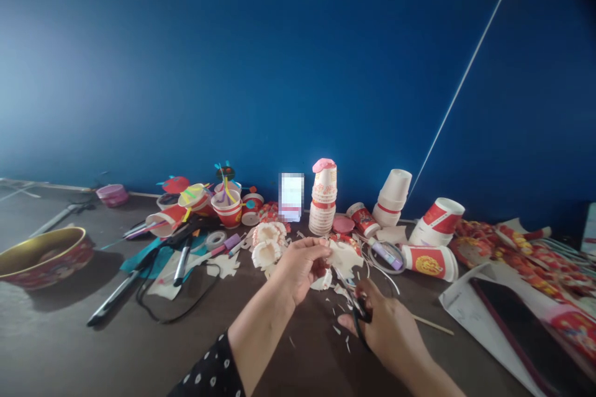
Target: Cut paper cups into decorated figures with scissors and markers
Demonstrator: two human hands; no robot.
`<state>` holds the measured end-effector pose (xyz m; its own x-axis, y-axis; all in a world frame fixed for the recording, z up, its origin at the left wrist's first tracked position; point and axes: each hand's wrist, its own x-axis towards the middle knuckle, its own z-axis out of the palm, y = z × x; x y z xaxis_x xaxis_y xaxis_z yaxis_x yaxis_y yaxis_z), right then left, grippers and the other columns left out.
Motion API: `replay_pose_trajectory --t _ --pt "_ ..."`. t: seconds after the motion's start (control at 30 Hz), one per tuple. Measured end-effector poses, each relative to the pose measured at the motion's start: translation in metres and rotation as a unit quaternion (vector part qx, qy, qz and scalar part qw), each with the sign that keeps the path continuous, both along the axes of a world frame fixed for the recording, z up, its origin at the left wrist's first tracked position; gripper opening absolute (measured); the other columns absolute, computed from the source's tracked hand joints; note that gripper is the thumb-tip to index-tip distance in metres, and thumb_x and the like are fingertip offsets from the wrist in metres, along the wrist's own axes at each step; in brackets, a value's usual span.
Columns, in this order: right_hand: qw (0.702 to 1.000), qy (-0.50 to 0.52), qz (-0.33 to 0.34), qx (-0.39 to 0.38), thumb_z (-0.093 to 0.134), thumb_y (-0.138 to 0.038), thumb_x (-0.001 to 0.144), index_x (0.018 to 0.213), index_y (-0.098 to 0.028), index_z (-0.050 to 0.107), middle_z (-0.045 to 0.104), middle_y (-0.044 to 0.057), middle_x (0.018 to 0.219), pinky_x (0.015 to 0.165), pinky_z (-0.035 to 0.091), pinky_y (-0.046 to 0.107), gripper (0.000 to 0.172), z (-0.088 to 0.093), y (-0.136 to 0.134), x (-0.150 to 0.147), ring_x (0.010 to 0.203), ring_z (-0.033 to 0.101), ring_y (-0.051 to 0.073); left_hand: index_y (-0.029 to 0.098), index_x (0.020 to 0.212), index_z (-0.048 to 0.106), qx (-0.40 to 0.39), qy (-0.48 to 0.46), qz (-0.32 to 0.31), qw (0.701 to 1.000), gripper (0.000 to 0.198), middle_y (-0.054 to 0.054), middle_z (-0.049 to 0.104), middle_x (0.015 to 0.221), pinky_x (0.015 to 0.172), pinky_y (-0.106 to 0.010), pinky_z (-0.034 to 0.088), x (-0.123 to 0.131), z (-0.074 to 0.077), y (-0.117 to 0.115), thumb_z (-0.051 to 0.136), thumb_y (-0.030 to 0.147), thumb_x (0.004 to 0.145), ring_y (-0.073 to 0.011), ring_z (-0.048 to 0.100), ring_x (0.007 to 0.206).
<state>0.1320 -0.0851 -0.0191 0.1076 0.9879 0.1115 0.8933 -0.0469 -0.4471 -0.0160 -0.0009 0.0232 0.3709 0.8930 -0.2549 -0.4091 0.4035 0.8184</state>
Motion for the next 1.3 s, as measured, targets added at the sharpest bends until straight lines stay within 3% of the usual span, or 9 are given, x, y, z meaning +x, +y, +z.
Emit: replay_pose_trajectory --t 0.13,0.27,0.43,0.63,0.8,1.07,1.3 --pt "0.998 -0.059 0.023 -0.020 0.068 -0.028 0.062 0.088 -0.025 0.054 0.066 0.000 0.065 0.051 0.027 0.024 0.029 -0.001 -0.002 0.000 0.061 0.062 0.021 0.014 0.061 0.050 -0.006 -0.027 0.004 1.000 0.020 0.001 0.057 0.051 0.053 -0.019 0.042 0.004 -0.003 -0.001 0.067 0.007 0.053 -0.0082 0.055 0.050" --pt "0.997 -0.057 0.042 -0.041 0.070 -0.024 0.058 0.083 -0.025 0.056 0.065 -0.002 0.069 0.052 0.029 0.023 0.028 0.003 -0.002 -0.001 0.063 0.061 0.018 0.014 0.059 0.048 -0.018 -0.050 0.009 0.999 0.021 -0.004 0.061 0.056 0.057 -0.021 0.045 0.008 -0.010 0.000 0.067 0.007 0.054 -0.0134 0.061 0.059" --pt "0.995 -0.037 0.049 -0.073 0.070 -0.027 0.055 0.085 -0.024 0.058 0.064 0.000 0.077 0.058 0.035 0.023 0.033 0.008 -0.002 0.002 0.071 0.059 0.019 0.013 0.061 0.051 -0.049 -0.039 0.020 0.998 0.018 -0.002 0.061 0.056 0.050 -0.017 0.041 0.015 -0.023 0.002 0.066 0.006 0.056 -0.0105 0.059 0.053" --pt "0.992 0.013 0.104 -0.075 0.073 -0.025 0.049 0.100 -0.020 0.058 0.059 0.006 0.100 0.076 0.039 0.026 0.053 -0.001 -0.003 0.011 0.091 0.055 0.022 0.012 0.063 0.052 -0.057 -0.052 0.041 0.996 0.014 -0.001 0.059 0.053 0.049 -0.015 0.040 0.022 -0.037 0.003 0.061 0.002 0.060 -0.0079 0.057 0.052" --pt "0.987 0.007 0.149 -0.058 0.066 -0.018 0.054 0.121 -0.019 0.046 0.050 0.010 0.119 0.089 0.035 0.032 0.070 -0.006 -0.005 0.013 0.108 0.045 0.026 0.012 0.069 0.053 -0.047 -0.061 0.055 0.996 0.018 -0.003 0.061 0.055 0.055 -0.018 0.044 0.025 -0.046 0.006 0.061 0.000 0.059 -0.0103 0.060 0.054" --pt "0.992 -0.014 0.119 -0.043 0.059 -0.018 0.064 0.114 -0.020 0.049 0.061 0.010 0.101 0.078 0.041 0.034 0.052 -0.001 -0.004 0.010 0.091 0.057 0.025 0.012 0.059 0.049 -0.040 -0.070 0.051 0.995 0.016 -0.009 0.064 0.056 0.057 -0.019 0.045 0.025 -0.053 0.008 0.063 0.005 0.060 -0.0129 0.062 0.057" --pt "0.987 -0.030 0.159 -0.024 0.056 -0.012 0.069 0.106 -0.025 0.058 0.064 0.005 0.103 0.080 0.040 0.031 0.039 0.006 -0.005 0.008 0.095 0.057 0.024 0.009 0.062 0.055 -0.061 -0.061 0.054 0.995 0.012 -0.007 0.063 0.056 0.054 -0.019 0.045 0.025 -0.051 0.007 0.066 0.008 0.057 -0.0133 0.061 0.056"
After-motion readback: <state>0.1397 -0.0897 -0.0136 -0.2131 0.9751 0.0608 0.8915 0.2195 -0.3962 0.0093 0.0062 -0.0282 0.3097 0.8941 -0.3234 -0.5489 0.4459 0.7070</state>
